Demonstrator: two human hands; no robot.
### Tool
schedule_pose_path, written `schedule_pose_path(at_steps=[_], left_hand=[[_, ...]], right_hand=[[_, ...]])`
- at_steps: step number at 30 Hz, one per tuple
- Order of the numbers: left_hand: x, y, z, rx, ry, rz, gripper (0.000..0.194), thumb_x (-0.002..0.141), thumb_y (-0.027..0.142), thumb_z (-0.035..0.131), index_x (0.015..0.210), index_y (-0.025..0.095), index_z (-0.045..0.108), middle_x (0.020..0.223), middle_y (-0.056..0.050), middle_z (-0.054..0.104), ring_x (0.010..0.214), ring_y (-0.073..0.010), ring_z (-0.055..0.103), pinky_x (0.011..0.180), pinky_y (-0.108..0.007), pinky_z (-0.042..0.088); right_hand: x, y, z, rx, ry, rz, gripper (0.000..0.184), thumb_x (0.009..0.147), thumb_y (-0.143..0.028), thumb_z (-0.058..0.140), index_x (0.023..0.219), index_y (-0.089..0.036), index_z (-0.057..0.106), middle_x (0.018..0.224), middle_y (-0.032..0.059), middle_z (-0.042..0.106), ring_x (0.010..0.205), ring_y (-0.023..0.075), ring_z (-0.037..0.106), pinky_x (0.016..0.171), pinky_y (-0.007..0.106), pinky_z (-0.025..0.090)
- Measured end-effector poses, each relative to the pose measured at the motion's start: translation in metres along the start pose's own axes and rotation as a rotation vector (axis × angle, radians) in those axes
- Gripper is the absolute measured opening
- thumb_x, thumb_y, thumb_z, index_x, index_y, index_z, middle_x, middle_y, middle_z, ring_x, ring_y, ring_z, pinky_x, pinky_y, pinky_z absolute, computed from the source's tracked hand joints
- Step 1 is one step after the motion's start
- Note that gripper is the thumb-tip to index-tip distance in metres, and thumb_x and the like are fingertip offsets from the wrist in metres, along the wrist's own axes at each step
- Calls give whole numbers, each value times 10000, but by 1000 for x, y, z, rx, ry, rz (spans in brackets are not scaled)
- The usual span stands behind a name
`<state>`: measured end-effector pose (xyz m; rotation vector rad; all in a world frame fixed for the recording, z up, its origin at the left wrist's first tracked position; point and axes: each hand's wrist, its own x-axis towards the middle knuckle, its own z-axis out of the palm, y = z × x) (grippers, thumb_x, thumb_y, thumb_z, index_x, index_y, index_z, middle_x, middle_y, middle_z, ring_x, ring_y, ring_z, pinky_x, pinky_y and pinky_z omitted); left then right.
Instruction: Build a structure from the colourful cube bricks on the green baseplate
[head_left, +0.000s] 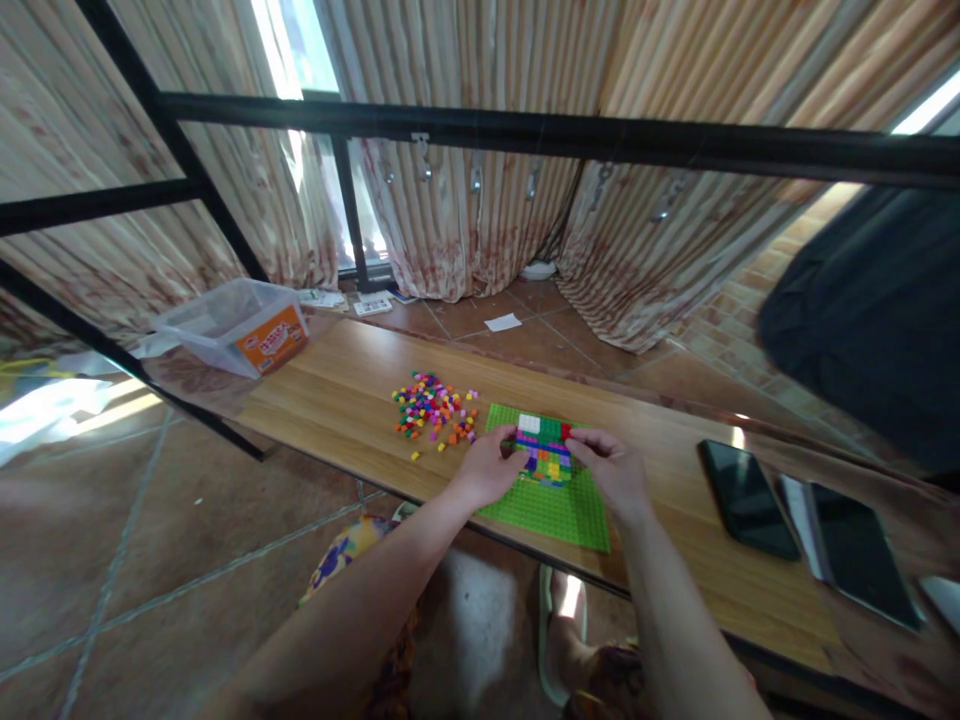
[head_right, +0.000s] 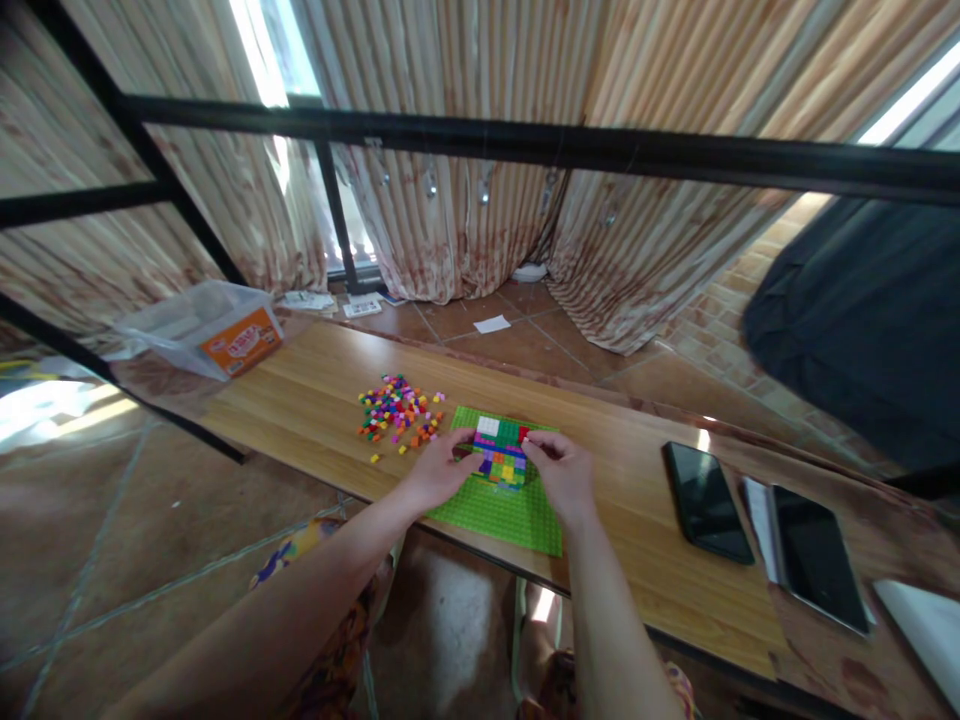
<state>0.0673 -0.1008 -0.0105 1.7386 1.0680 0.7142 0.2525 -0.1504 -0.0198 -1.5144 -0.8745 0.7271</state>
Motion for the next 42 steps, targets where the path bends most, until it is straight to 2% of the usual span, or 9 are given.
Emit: schedule_pose_path(at_steps=[3, 12, 17, 23, 30, 36, 39, 42], left_hand=[[1, 0, 0, 11, -15, 0, 355, 806, 192, 599, 1157, 152, 643, 1143, -91, 707, 1015, -209, 654, 883, -322, 522], [-2, 4, -2, 32, 5, -13, 354, 807, 207, 602, 1154, 149, 642, 1144, -97, 705, 1015, -215, 654, 898, -333, 520], [-1, 3, -2, 32, 0, -6, 362, 817, 220, 593, 1167, 135, 633, 1146, -111, 702, 1017, -226, 656, 905, -349, 516], [-1, 2, -1, 22, -8, 11, 361, 815, 209, 588, 1167, 143, 636, 1141, -100, 707, 1012, -222, 658, 889, -341, 520], [0, -1, 0, 32, -20, 6, 380, 832, 242, 583, 1198, 147, 621, 1163, -105, 699, 1008, -214, 658, 885, -332, 526], [0, 2, 0, 45, -21, -3, 375, 830, 230, 577, 1190, 137, 623, 1162, -104, 700, 1022, -218, 655, 908, -338, 522], [-1, 4, 0, 64, -18, -21, 371, 827, 232, 583, 1181, 129, 628, 1163, -109, 700, 1016, -221, 656, 918, -347, 519], [-1, 6, -1, 71, -19, -15, 358, 827, 234, 584, 1166, 133, 636, 1163, -105, 699, 1017, -221, 654, 924, -349, 516]], right_hand=[[0, 0, 0, -13, -4, -13, 389, 538, -475, 825, 776, -182, 732, 751, 48, 721, 680, 179, 633, 687, 331, 522], [1, 3, -1, -132, -4, -95, 347, 645, -520, 744, 745, -190, 703, 748, 50, 715, 697, 186, 622, 700, 333, 492], [0, 3, -4, -222, 7, -130, 297, 690, -487, 714, 738, -194, 705, 728, 41, 709, 682, 180, 614, 681, 321, 477], [1, 3, -3, -130, 29, -90, 260, 652, -428, 746, 743, -187, 711, 740, 39, 713, 697, 181, 624, 702, 326, 490], [-1, -8, -8, 60, 108, 17, 292, 576, -415, 786, 744, -190, 706, 644, 10, 661, 598, 137, 569, 579, 275, 466], [-5, -9, -12, 48, -55, 165, 380, 521, -461, 816, 755, -172, 739, 605, 18, 653, 560, 124, 548, 540, 255, 433], [-6, -7, -12, 17, -59, 160, 431, 532, -517, 810, 778, -168, 749, 617, 26, 670, 579, 134, 566, 563, 266, 452], [-7, -2, -12, -24, -66, 128, 462, 539, -540, 811, 814, -171, 761, 714, 52, 723, 641, 164, 614, 624, 298, 493]])
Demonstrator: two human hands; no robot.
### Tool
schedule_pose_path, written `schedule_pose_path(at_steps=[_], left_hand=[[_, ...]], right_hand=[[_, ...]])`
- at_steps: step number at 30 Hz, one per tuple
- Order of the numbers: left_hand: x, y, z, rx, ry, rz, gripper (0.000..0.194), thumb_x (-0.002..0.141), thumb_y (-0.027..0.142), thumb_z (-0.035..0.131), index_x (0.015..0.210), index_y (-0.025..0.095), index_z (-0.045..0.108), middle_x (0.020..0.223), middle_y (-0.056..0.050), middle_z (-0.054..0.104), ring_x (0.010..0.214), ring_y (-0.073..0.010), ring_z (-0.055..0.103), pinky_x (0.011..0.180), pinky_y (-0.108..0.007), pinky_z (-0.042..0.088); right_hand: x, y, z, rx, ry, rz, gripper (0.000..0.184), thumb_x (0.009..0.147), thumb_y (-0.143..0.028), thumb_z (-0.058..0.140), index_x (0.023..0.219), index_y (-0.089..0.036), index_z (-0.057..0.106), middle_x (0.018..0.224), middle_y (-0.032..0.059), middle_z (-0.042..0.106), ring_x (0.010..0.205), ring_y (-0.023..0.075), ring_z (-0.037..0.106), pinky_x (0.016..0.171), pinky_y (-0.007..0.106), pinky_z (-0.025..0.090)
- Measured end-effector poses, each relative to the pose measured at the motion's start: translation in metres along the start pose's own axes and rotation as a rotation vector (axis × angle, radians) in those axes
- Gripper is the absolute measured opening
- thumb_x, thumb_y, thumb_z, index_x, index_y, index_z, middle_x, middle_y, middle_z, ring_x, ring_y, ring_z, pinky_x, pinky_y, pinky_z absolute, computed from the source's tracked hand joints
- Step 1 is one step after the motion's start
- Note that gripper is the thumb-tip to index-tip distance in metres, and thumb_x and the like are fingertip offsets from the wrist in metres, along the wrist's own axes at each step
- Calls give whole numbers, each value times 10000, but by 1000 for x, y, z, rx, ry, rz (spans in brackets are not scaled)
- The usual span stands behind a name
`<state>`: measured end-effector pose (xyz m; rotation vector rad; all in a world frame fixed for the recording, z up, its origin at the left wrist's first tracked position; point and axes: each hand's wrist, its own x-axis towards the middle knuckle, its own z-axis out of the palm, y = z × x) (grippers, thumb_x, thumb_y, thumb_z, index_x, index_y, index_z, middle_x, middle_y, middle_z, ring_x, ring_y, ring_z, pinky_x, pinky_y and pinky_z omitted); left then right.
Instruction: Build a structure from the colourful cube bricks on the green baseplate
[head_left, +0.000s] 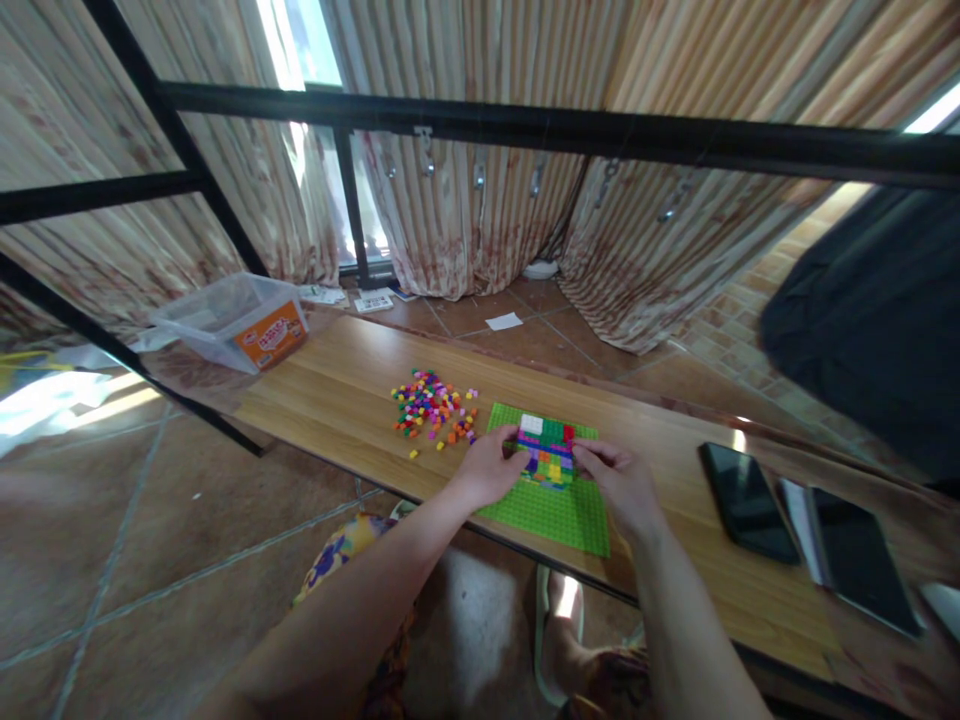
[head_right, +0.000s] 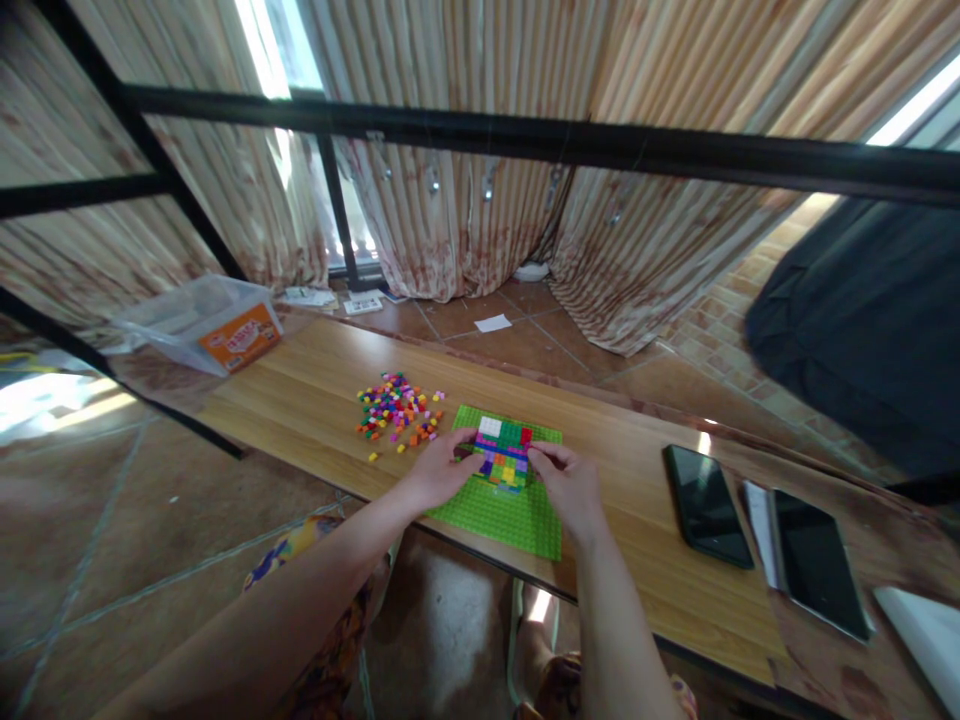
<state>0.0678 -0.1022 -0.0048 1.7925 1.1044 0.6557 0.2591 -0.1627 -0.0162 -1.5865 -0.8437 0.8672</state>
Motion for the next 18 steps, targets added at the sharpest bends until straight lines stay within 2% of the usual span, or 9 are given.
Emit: schedule_pose_path(at_steps=[3, 9, 14, 18], left_hand=[[0, 0, 0, 1, -5, 4, 354, 828, 234, 578, 1164, 139, 639, 1164, -100, 698, 1017, -220, 652, 922, -347, 517], [0, 0, -1, 16, -6, 7, 374, 831, 245, 575, 1185, 135, 627, 1164, -100, 698, 1014, -213, 655, 915, -335, 518], [0, 0, -1, 13, -15, 10, 373, 833, 242, 570, 1184, 128, 622, 1139, -101, 706, 980, -210, 663, 898, -334, 523], [0, 0, 0, 16, -8, 1, 376, 832, 244, 572, 1184, 124, 625, 1162, -109, 697, 1001, -214, 657, 910, -334, 517]], right_hand=[[2, 7, -1, -33, 8, -40, 450, 557, -522, 810, 850, -182, 767, 827, 69, 755, 721, 198, 660, 700, 333, 518], [7, 16, 1, -134, 80, -101, 404, 653, -517, 748, 873, -180, 775, 818, 71, 756, 745, 213, 674, 702, 336, 526], [8, 15, 3, -84, 90, -97, 421, 666, -538, 735, 875, -175, 773, 773, 68, 752, 675, 199, 665, 679, 337, 540], [6, 12, 7, -3, 101, -84, 376, 633, -484, 768, 861, -186, 770, 758, 51, 747, 665, 183, 661, 664, 317, 539]])
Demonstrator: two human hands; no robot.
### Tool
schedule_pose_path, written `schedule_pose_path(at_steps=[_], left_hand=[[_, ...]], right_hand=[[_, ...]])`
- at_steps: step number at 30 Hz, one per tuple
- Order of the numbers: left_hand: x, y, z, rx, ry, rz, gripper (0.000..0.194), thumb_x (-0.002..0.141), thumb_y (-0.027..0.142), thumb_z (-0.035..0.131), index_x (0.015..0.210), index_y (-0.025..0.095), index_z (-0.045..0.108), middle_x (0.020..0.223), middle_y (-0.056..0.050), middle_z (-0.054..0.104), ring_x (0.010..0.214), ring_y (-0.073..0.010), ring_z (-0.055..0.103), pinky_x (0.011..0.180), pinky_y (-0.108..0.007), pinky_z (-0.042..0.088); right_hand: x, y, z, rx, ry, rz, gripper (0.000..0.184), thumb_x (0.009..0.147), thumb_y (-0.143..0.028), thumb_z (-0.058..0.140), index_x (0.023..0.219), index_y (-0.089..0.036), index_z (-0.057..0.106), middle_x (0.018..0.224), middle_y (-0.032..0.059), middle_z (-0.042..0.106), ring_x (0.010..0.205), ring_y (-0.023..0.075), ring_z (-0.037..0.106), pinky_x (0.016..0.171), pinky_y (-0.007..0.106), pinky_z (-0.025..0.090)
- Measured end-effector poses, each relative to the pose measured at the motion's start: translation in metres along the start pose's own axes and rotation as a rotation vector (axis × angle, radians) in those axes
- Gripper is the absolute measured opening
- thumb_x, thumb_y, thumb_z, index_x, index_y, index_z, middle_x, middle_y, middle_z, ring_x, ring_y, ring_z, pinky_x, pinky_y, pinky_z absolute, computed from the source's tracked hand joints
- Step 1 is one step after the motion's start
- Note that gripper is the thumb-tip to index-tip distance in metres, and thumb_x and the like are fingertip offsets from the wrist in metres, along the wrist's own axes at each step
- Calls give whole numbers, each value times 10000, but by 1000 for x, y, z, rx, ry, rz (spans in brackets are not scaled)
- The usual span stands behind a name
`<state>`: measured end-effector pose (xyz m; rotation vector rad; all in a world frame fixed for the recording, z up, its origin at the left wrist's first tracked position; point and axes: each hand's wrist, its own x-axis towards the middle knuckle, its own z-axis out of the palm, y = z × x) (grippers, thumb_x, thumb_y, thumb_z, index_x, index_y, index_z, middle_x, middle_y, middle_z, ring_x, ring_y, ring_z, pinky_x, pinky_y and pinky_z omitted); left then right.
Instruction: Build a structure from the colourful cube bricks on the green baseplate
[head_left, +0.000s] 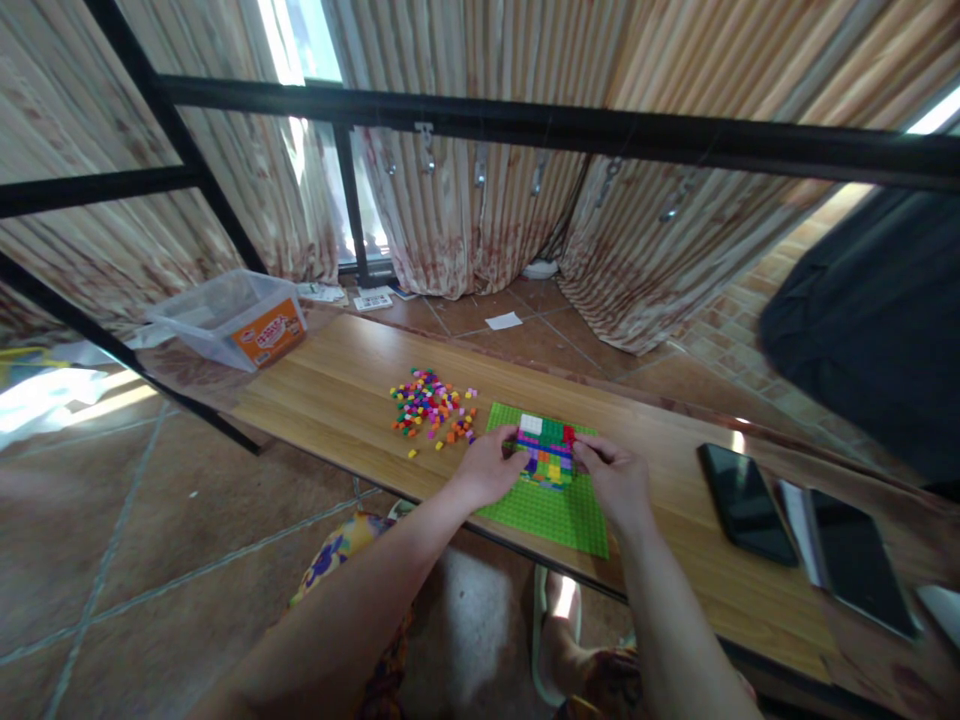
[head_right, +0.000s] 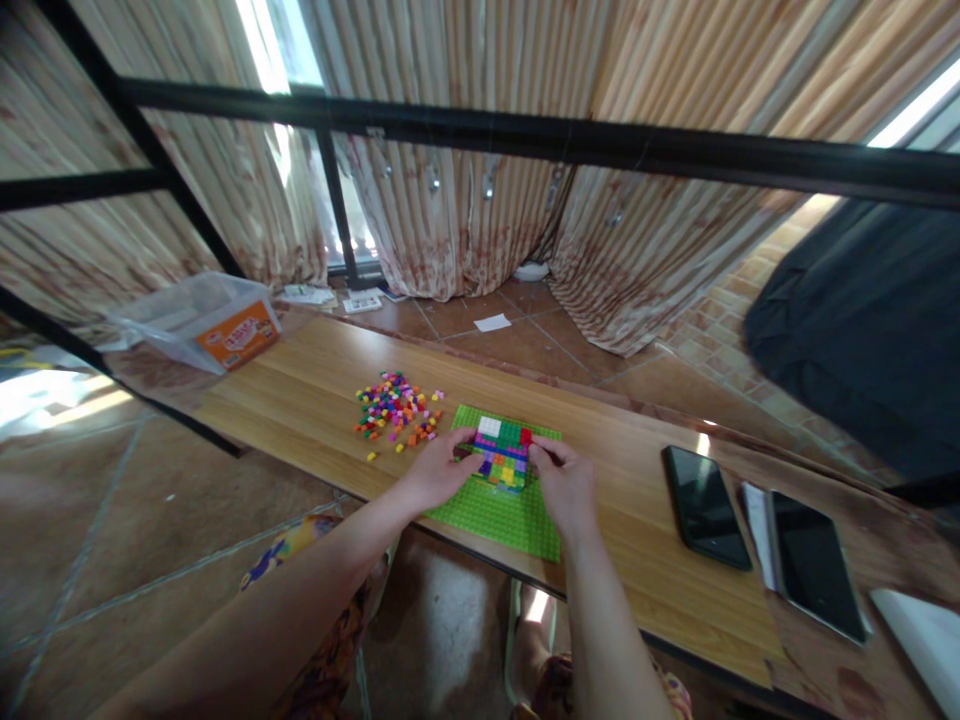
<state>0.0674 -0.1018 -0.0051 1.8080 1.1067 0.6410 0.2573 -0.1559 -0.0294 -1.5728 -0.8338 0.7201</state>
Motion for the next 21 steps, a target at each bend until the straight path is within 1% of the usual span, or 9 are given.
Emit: schedule_pose_path(at_steps=[5, 9, 12, 16, 18, 21], left_hand=[[0, 2, -1, 6, -12, 4, 375, 836, 240, 566, 1188, 127, 624, 1164, -108, 697, 1018, -219, 653, 909, -337, 515], [-1, 3, -1, 1, -13, -9, 383, 839, 244, 562, 1199, 126, 619, 1165, -110, 696, 1011, -220, 655, 905, -339, 516], [-1, 3, -2, 0, -11, -7, 377, 837, 245, 564, 1189, 125, 623, 1157, -112, 698, 1016, -222, 654, 906, -338, 516], [-1, 2, -1, 3, -11, 2, 383, 839, 254, 562, 1199, 134, 618, 1151, -106, 702, 1015, -221, 656, 904, -338, 518], [-1, 1, -1, 6, -12, 1, 384, 839, 254, 562, 1203, 141, 616, 1155, -100, 702, 1011, -216, 656, 906, -335, 518], [-1, 2, -2, 7, -14, 1, 387, 837, 246, 561, 1208, 148, 614, 1156, -93, 702, 1004, -211, 656, 905, -332, 519]], right_hand=[[-3, -8, 5, 141, 48, 59, 328, 547, -401, 818, 779, -179, 751, 686, 29, 719, 588, 137, 612, 559, 255, 492], [-4, -12, 6, 165, 78, 68, 306, 541, -372, 815, 762, -181, 724, 623, 4, 679, 557, 120, 583, 515, 231, 454], [-4, -11, 4, 142, 75, 67, 311, 557, -387, 803, 776, -182, 723, 613, 3, 670, 568, 128, 590, 519, 236, 456], [-4, -9, 2, 129, 2, 82, 361, 556, -439, 809, 797, -180, 737, 638, 16, 682, 580, 138, 596, 533, 253, 467], [-4, -9, 2, 135, -23, 90, 395, 549, -473, 816, 803, -180, 742, 655, 24, 694, 591, 147, 605, 565, 275, 491], [-6, -10, 1, 106, -25, 86, 427, 541, -499, 828, 810, -175, 754, 711, 45, 724, 637, 166, 635, 638, 311, 532]])
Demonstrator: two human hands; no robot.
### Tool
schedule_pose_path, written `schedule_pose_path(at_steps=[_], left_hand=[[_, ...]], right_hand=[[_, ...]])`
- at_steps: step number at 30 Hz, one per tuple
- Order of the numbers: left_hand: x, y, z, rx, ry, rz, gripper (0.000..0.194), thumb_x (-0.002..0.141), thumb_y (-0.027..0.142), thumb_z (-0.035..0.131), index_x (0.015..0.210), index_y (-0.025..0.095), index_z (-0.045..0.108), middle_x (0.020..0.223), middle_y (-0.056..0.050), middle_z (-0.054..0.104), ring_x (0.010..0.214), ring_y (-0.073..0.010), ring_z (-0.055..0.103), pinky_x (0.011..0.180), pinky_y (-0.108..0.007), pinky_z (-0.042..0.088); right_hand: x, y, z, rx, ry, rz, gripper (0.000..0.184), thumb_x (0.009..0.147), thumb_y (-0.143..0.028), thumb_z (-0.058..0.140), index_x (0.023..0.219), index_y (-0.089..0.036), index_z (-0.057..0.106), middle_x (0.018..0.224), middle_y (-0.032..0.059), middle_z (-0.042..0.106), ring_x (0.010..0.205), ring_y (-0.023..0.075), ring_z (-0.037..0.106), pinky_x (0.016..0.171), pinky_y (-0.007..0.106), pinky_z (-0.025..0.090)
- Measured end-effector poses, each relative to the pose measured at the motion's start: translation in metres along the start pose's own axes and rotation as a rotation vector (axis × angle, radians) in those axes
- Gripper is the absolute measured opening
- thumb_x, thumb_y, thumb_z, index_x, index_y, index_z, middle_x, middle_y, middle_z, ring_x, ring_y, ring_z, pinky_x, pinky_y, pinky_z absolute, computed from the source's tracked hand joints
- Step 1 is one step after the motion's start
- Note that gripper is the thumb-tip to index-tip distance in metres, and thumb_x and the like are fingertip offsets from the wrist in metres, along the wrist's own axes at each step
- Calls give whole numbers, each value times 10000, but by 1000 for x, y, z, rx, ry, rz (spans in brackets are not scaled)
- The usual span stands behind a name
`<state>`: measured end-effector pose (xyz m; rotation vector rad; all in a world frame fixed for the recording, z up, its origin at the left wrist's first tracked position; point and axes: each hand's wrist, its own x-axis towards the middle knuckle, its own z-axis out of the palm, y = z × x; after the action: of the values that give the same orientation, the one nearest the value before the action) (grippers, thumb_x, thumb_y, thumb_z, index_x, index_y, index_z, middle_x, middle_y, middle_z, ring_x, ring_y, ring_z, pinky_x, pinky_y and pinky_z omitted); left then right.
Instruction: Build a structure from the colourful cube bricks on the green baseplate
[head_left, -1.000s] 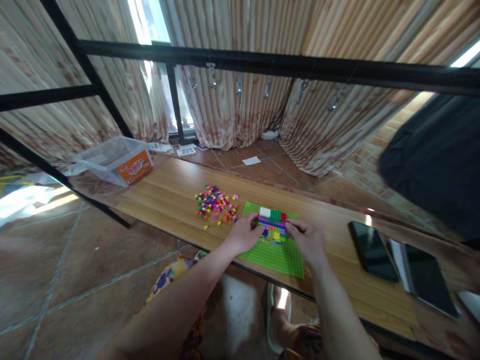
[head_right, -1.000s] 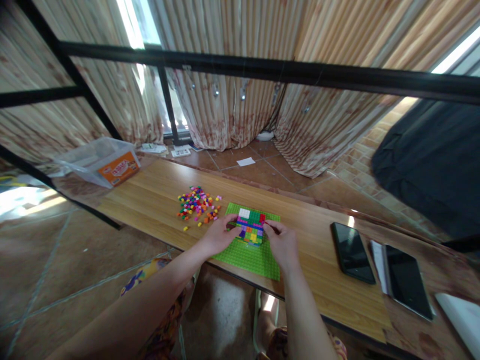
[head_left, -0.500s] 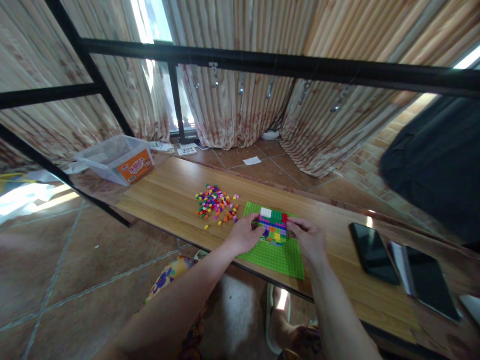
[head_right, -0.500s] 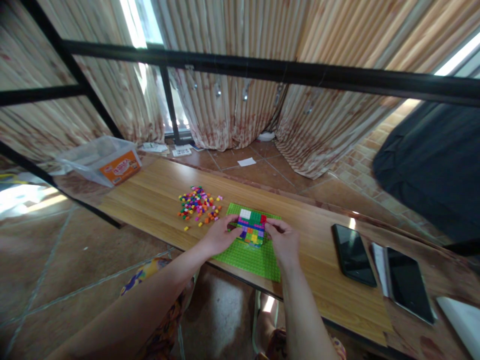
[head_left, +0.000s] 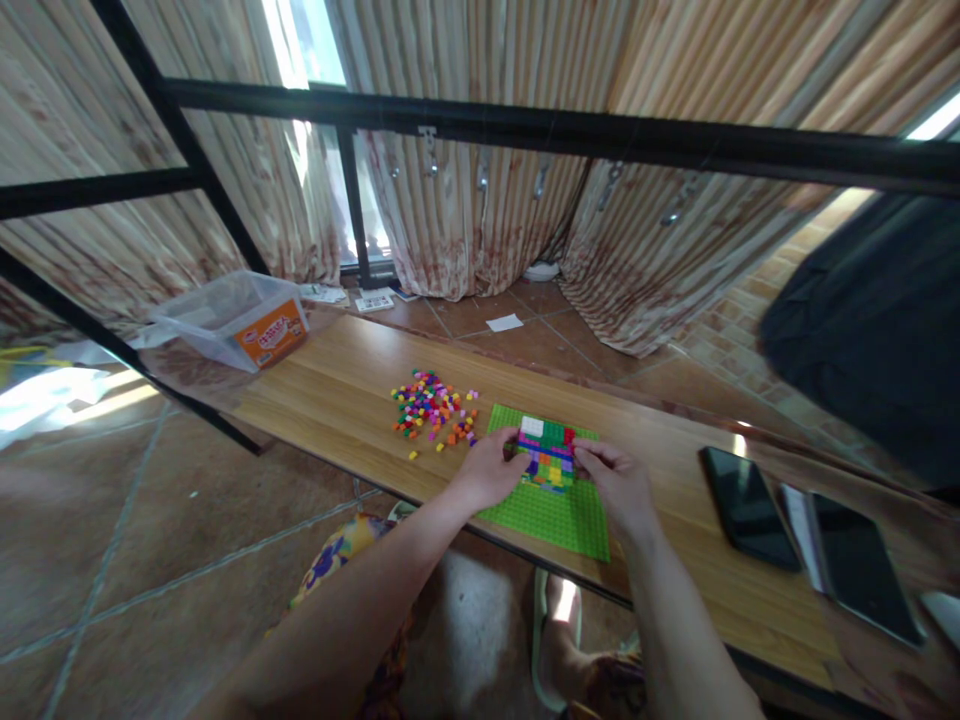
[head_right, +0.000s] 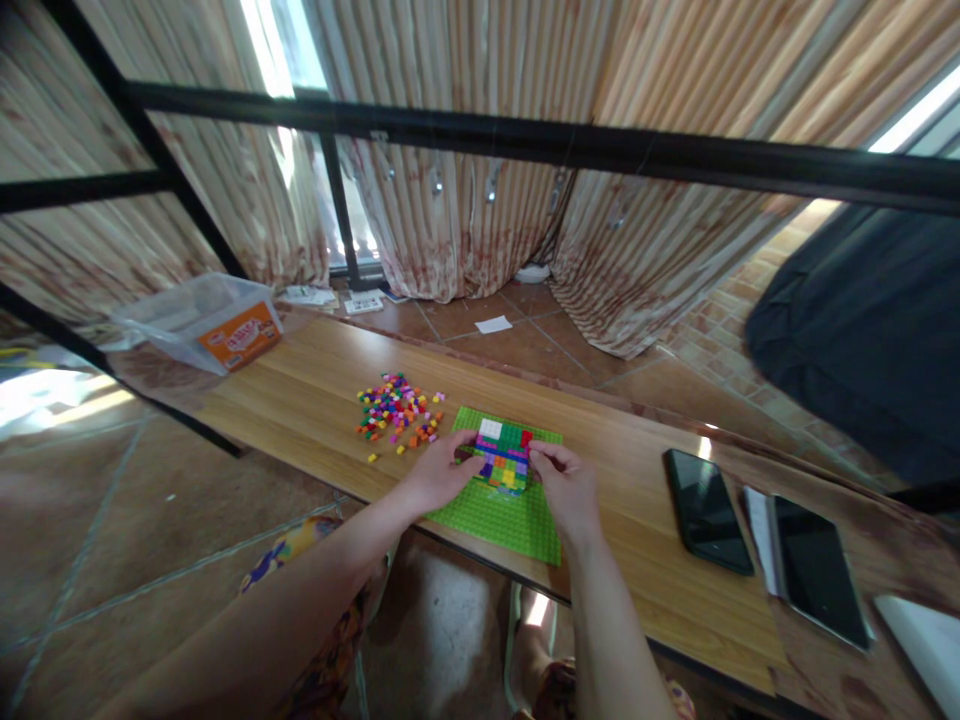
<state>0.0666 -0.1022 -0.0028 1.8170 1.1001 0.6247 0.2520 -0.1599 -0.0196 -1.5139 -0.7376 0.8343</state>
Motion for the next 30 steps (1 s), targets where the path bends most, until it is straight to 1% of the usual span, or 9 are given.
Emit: schedule_pose_path(at_steps=[3, 6, 9, 12, 15, 18, 22, 24, 30], left_hand=[[0, 1, 0, -6, -2, 6, 388, 835, 238, 559, 1209, 148, 613, 1159, -90, 701, 1009, -210, 655, 908, -332, 517], [0, 1, 0, -9, -1, 7, 374, 836, 238, 559, 1193, 146, 620, 1146, -90, 705, 1013, -210, 655, 909, -331, 517], [0, -1, 1, -9, 5, 14, 356, 839, 245, 560, 1175, 150, 626, 1135, -88, 708, 1009, -207, 656, 901, -326, 521], [1, -3, 2, -10, 9, 18, 352, 838, 246, 563, 1172, 148, 622, 1130, -89, 708, 1008, -205, 657, 898, -324, 523], [2, -4, 2, -9, 8, 24, 353, 841, 248, 558, 1172, 142, 620, 1131, -94, 708, 1014, -205, 657, 904, -325, 523], [1, -2, 2, -2, 8, 26, 355, 843, 251, 554, 1175, 143, 619, 1142, -93, 705, 1019, -207, 656, 913, -328, 520], [0, 0, 1, 11, 10, 18, 369, 840, 251, 558, 1186, 137, 617, 1148, -99, 703, 1010, -216, 658, 915, -341, 517], [0, 0, 1, 10, 7, 16, 371, 840, 251, 556, 1188, 138, 617, 1142, -98, 705, 999, -216, 660, 903, -340, 520], [-1, 3, 0, 15, 2, 7, 363, 839, 250, 559, 1181, 142, 619, 1140, -95, 706, 1009, -214, 657, 905, -334, 517]], right_hand=[[-2, -1, -2, -1, -23, 13, 452, 510, -486, 853, 826, -177, 761, 786, 60, 749, 690, 186, 664, 703, 342, 556], [-3, 0, -3, 26, -46, 30, 469, 478, -463, 870, 837, -182, 762, 812, 59, 756, 704, 191, 676, 719, 350, 561], [-2, 2, -3, 16, -43, 21, 469, 493, -480, 858, 839, -179, 763, 797, 62, 755, 674, 185, 669, 671, 335, 557], [0, 3, -2, -26, -12, -2, 467, 528, -523, 828, 829, -171, 766, 718, 57, 737, 611, 169, 637, 591, 304, 530], [0, 1, -1, -43, 16, -22, 453, 553, -537, 806, 820, -172, 772, 662, 44, 716, 582, 155, 609, 564, 286, 509], [0, -1, 0, -47, 45, -44, 423, 574, -520, 796, 825, -180, 779, 679, 37, 721, 596, 150, 606, 582, 281, 504], [-2, -1, 1, -39, 67, -70, 373, 608, -479, 790, 849, -194, 782, 810, 49, 758, 709, 176, 659, 682, 302, 529], [-2, -1, 2, -31, 67, -76, 365, 616, -469, 789, 857, -195, 782, 839, 56, 763, 736, 187, 672, 709, 315, 535], [0, 1, 3, 27, 72, -52, 345, 557, -434, 832, 803, -199, 776, 790, 47, 752, 683, 172, 652, 653, 299, 520]])
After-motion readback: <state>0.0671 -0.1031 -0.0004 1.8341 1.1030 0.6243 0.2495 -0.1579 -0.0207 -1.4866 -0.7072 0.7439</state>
